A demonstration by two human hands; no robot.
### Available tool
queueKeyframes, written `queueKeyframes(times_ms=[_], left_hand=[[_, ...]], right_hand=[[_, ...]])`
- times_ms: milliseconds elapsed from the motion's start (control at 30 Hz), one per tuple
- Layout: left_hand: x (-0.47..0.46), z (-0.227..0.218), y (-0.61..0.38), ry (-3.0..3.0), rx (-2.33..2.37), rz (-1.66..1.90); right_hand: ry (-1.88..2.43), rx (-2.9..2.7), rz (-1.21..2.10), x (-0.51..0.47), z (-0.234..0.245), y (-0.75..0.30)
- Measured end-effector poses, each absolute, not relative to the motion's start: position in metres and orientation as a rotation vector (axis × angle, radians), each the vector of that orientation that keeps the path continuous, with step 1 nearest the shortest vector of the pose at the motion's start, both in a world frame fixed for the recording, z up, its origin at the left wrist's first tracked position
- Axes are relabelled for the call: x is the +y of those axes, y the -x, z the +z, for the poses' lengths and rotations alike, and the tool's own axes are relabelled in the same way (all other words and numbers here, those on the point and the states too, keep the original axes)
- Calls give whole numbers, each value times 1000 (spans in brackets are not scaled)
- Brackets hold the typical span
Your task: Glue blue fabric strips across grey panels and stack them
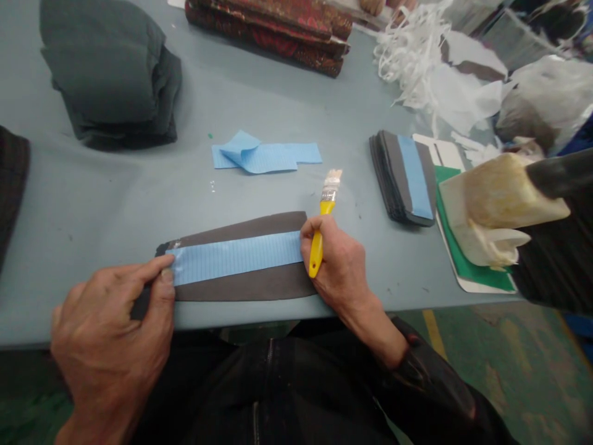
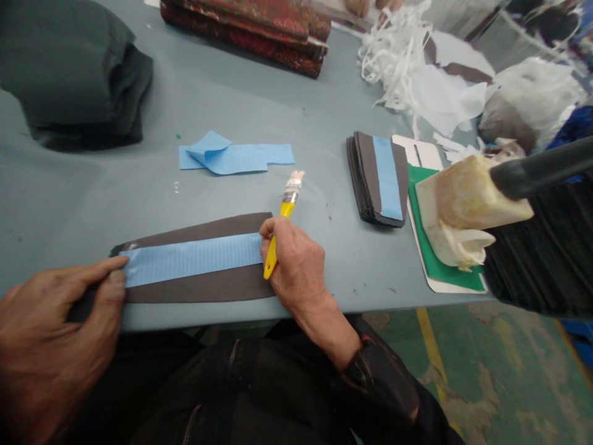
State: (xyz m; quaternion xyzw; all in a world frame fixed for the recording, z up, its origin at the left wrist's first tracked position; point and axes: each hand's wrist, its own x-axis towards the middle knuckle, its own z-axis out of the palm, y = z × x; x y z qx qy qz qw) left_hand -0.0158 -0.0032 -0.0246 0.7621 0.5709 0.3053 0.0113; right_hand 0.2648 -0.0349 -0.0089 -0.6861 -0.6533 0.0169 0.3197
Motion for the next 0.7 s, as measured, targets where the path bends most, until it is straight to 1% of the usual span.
queueKeyframes(times_ms=[267,467,700], left_hand=[[-2,-25,15,-2373,1785,961],[0,-26,13,-2382,1796,945],[-2,-27,15,-2391,1807,954]], right_hand=[[1759,-1783,-34,-35,-13,-265],[1809,-1802,-15,-33,-12,-264],[1893,-1857,-72,-32,-11,-264]])
